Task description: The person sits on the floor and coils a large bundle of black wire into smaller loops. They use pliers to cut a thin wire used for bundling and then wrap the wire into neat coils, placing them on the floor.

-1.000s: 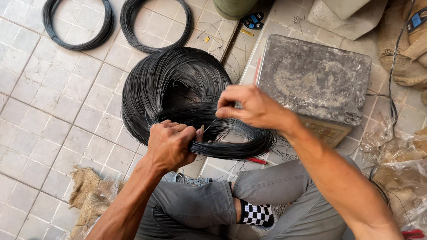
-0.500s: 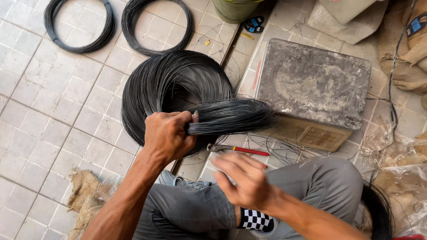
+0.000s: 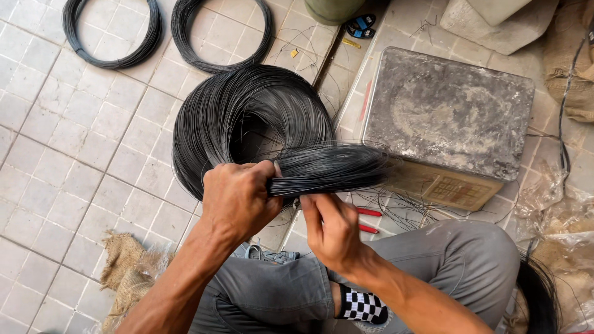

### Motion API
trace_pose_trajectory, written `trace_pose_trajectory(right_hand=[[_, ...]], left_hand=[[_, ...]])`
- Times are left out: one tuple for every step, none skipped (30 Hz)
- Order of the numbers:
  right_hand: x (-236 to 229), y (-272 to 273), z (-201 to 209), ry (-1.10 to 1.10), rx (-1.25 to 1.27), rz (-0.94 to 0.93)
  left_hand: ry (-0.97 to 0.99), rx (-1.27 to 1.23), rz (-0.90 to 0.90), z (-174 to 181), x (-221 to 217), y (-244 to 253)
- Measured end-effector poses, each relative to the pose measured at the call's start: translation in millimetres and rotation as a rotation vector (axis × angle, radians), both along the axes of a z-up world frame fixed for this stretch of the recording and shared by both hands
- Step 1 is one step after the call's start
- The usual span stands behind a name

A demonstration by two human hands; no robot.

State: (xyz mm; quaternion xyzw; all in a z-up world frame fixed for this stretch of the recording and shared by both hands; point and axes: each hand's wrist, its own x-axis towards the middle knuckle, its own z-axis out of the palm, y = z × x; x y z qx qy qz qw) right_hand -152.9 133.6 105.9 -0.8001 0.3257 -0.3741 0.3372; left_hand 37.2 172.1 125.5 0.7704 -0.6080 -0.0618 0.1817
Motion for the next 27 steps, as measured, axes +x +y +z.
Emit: trace_pose_trajectory(right_hand=[[-3, -1, 21, 0.046, -0.119, 0.075], [-7, -1, 42, 0.092, -0.237, 0.151], [-11, -2, 53, 0.098, -0.235, 0.15], [-15, -3, 65, 0.251, -0.35, 0.174], [-18, -4, 76, 0.404, -0.464, 0.194], [-19, -15, 90, 0.409, -0.462, 0.19], [-17, -26, 104, 0.466, -0.537, 0.291], [-16, -37, 119, 0.521, -0.611, 0.393], [-11, -55, 114, 0.52, -0.615, 0.396], [-5, -72, 109, 0.518, -0.617, 0.466], [0, -91, 105, 0.516, -0.624, 0.532], [5, -106, 100, 0.517, -0.631, 0.531], [10, -120, 94, 0.483, -0.396, 0.624], [15, -135, 88, 0.445, -0.161, 0.71], [19, -141, 82, 0.444, -0.161, 0.712], [22, -148, 76, 0.404, 0.119, 0.733], [26, -156, 70, 0.358, 0.401, 0.744], [27, -158, 56, 0.357, 0.401, 0.745], [28, -160, 42, 0.37, 0.568, 0.788], [28, -162, 27, 0.38, 0.736, 0.829], [28, -161, 12, 0.379, 0.737, 0.83], [28, -159, -3, 0.411, 0.801, 0.846], [27, -157, -19, 0.443, 0.867, 0.86], [26, -154, -13, 0.443, 0.868, 0.859], [24, -152, -6, 0.459, 0.857, 0.857], [23, -150, 0, 0.474, 0.846, 0.855], [21, -147, 1, 0.476, 0.845, 0.854]], left_hand=[[-0.021, 0.037, -0.017, -5, 1, -1], [-0.042, 0.074, -0.034, -10, 2, -1], [-0.036, 0.075, -0.036, -13, 0, 0], [-0.042, 0.058, -0.052, -16, -3, 0], [-0.05, 0.04, -0.072, -18, -4, 0], [-0.046, 0.04, -0.078, -19, -10, -2], [-0.057, 0.054, -0.088, -19, -14, -4], [-0.068, 0.068, -0.098, -17, -18, -5], [-0.069, 0.066, -0.094, -19, -20, -6], [-0.085, 0.052, -0.102, -21, -23, -8], [-0.102, 0.034, -0.113, -22, -24, -12], [-0.104, 0.027, -0.112, -24, -23, -14], [-0.101, -0.001, -0.097, -26, -22, -14], [-0.097, -0.028, -0.082, -28, -21, -14], [-0.098, -0.028, -0.081, -22, -18, -13], [-0.028, -0.027, -0.132, -16, -15, -12], [0.042, -0.025, -0.184, -10, -12, -11], [0.041, -0.024, -0.184, 4, -13, -11], [0.144, 0.009, -0.201, 18, -13, -10], [0.245, 0.043, -0.216, 33, -14, -10], [0.245, 0.044, -0.216, 36, -13, -9], [0.288, 0.02, -0.332, 40, -12, -8], [0.331, -0.004, -0.449, 43, -12, -7], [0.332, -0.003, -0.449, 49, -12, -7], [0.338, -0.034, -0.504, 55, -13, -8], [0.344, -0.065, -0.559, 61, -13, -9], [0.345, -0.066, -0.559, 57, -11, -8]])
